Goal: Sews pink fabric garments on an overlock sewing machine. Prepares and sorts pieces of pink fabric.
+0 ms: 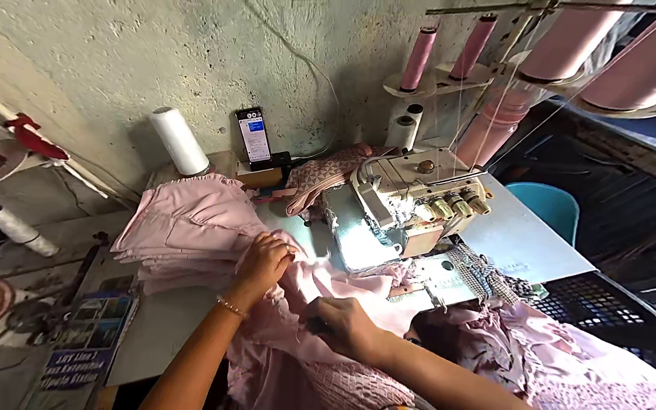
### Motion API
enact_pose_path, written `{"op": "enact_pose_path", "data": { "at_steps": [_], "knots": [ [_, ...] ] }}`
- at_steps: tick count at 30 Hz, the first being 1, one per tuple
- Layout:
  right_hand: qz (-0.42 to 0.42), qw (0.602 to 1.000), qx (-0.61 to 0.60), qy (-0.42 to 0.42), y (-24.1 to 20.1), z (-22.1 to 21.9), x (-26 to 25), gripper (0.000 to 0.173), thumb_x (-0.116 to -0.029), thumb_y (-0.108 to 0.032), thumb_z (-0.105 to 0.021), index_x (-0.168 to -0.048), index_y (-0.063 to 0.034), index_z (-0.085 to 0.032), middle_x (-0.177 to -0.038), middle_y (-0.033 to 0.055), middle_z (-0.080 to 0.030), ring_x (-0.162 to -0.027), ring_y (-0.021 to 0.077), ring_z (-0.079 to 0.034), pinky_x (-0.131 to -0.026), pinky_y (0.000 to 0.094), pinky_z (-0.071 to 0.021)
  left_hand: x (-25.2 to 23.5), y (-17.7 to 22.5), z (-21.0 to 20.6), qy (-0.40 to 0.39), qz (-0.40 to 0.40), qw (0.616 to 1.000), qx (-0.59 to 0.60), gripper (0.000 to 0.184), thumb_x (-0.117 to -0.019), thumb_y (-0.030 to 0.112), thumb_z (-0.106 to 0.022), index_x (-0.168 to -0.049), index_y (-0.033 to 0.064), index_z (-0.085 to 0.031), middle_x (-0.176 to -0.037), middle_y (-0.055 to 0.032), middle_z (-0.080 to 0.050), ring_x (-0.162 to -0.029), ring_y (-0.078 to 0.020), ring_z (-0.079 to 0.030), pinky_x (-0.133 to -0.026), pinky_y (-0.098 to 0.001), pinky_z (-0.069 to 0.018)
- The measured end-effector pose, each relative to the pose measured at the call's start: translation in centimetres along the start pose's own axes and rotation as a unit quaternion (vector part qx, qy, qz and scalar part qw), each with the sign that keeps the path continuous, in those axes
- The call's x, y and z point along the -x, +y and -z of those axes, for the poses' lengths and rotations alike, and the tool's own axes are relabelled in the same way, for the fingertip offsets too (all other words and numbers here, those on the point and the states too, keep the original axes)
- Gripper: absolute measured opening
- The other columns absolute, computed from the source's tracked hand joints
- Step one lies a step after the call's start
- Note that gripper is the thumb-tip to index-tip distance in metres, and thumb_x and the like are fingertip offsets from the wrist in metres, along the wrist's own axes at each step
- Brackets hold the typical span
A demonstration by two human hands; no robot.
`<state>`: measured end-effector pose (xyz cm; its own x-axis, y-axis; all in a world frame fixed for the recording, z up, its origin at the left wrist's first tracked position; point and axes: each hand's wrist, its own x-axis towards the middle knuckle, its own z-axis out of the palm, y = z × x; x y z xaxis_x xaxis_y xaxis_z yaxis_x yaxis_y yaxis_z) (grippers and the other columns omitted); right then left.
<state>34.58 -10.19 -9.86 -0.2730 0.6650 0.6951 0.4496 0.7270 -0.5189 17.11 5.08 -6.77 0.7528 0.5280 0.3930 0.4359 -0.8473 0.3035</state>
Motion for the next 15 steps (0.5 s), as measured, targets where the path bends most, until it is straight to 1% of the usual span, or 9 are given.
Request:
{"op": "enact_pose_path", "data": {
  "at_steps": [2, 3, 5, 7, 8, 9, 11, 13, 15],
  "knots": [
    [0.013, 0.999, 0.011, 0.035, -0.1, 0.8, -0.3, 0.008, -0.0968, -0.012, -0.064, -0.101, -0.0075, -0.07, -0.106, 0.0113, -0.072, -0.083, 0.016, -0.072, -0.067, 0.0286, -0.0592, -0.5, 1.7, 2.0, 0.02, 0.043, 0.994, 0.102, 0.029, -0.0966, 0.008, -0.054, -0.118, 0.0033, -0.073, -0.111, -0.0112, -0.075, -0.105, -0.0207, -0.071, -0.098, -0.0401, -0.0534],
    [0.006, 0.997, 0.022, 0.068, 0.0, 1.2, -0.6, 0.008, -0.0962, -0.012, -0.064, -0.1, -0.0092, -0.07, -0.112, 0.0137, -0.07, -0.079, 0.0153, -0.07, -0.064, 0.0278, -0.0583, -0.7, 2.6, 2.8, 0.031, 0.047, 0.99, 0.126, 0.029, -0.0963, 0.01, -0.055, -0.12, 0.0058, -0.072, -0.112, -0.0085, -0.075, -0.103, -0.015, -0.071, -0.095, -0.0353, -0.0548],
    [-0.025, 0.991, 0.027, 0.128, 0.2, 1.8, -1.6, 0.006, -0.0951, -0.013, -0.066, -0.099, -0.0108, -0.071, -0.122, 0.0186, -0.065, -0.076, 0.0136, -0.067, -0.064, 0.0259, -0.0573, -0.7, 3.9, 3.9, 0.063, 0.036, 0.986, 0.148, 0.024, -0.0961, 0.022, -0.063, -0.113, 0.0092, -0.075, -0.102, -0.0028, -0.076, -0.093, -0.0048, -0.07, -0.086, -0.0264, -0.0561],
    [-0.049, 0.987, 0.006, 0.152, 0.4, 2.1, -2.5, 0.007, -0.0956, -0.014, -0.068, -0.098, -0.0089, -0.072, -0.129, 0.022, -0.062, -0.081, 0.0113, -0.069, -0.069, 0.0232, -0.0579, -0.6, 4.9, 4.7, 0.082, 0.042, 0.985, 0.148, 0.026, -0.0963, 0.035, -0.067, -0.105, 0.0123, -0.078, -0.093, 0.0022, -0.076, -0.084, 0.0017, -0.068, -0.08, -0.0213, -0.0546],
    [-0.054, 0.987, -0.005, 0.15, 0.4, 2.2, -2.8, 0.008, -0.0955, -0.015, -0.069, -0.098, -0.0076, -0.072, -0.13, 0.0215, -0.063, -0.085, 0.0115, -0.07, -0.071, 0.0236, -0.0583, -0.6, 5.2, 5.1, 0.086, 0.051, 0.984, 0.146, 0.03, -0.096, 0.04, -0.068, -0.102, 0.0133, -0.079, -0.089, 0.004, -0.076, -0.081, 0.0037, -0.066, -0.077, -0.0196, -0.0536],
    [-0.055, 0.988, -0.014, 0.145, 0.4, 2.2, -3.0, 0.01, -0.0954, -0.015, -0.069, -0.097, -0.0061, -0.072, -0.126, 0.0196, -0.066, -0.089, 0.0117, -0.071, -0.074, 0.0236, -0.0585, -0.6, 5.5, 5.4, 0.087, 0.061, 0.984, 0.146, 0.033, -0.0954, 0.044, -0.068, -0.099, 0.0129, -0.079, -0.085, 0.0049, -0.074, -0.077, 0.0051, -0.064, -0.073, -0.0179, -0.0521],
    [-0.058, 0.988, -0.032, 0.14, 0.6, 2.1, -3.3, 0.011, -0.0938, -0.011, -0.069, -0.099, -0.0018, -0.072, -0.106, 0.0138, -0.072, -0.089, 0.0106, -0.07, -0.079, 0.0208, -0.057, -0.6, 5.9, 6.0, 0.069, 0.073, 0.981, 0.168, 0.035, -0.0954, 0.043, -0.068, -0.096, 0.0095, -0.078, -0.084, 0.0051, -0.067, -0.073, 0.0063, -0.058, -0.068, -0.0122, -0.0478],
    [-0.083, 0.983, -0.064, 0.148, 0.7, 2.3, -3.4, 0.013, -0.094, -0.009, -0.068, -0.1, 0.0022, -0.071, -0.092, 0.01, -0.072, -0.083, 0.0064, -0.068, -0.078, 0.0172, -0.0547, -0.7, 6.1, 6.8, 0.03, 0.083, 0.973, 0.213, 0.028, -0.095, 0.033, -0.07, -0.102, 0.0076, -0.077, -0.089, 0.0055, -0.068, -0.074, 0.0071, -0.057, -0.068, -0.0095, -0.048],
    [-0.107, 0.977, -0.102, 0.152, 0.7, 2.8, -3.5, 0.017, -0.0962, -0.014, -0.068, -0.1, 0.0027, -0.07, -0.089, 0.0072, -0.071, -0.081, 0.0018, -0.065, -0.077, 0.0148, -0.0528, -0.8, 6.1, 7.7, -0.015, 0.095, 0.961, 0.261, 0.023, -0.0937, 0.022, -0.071, -0.109, 0.0057, -0.074, -0.093, 0.0058, -0.071, -0.077, 0.0069, -0.061, -0.071, -0.0105, -0.0514]
  ]
}}
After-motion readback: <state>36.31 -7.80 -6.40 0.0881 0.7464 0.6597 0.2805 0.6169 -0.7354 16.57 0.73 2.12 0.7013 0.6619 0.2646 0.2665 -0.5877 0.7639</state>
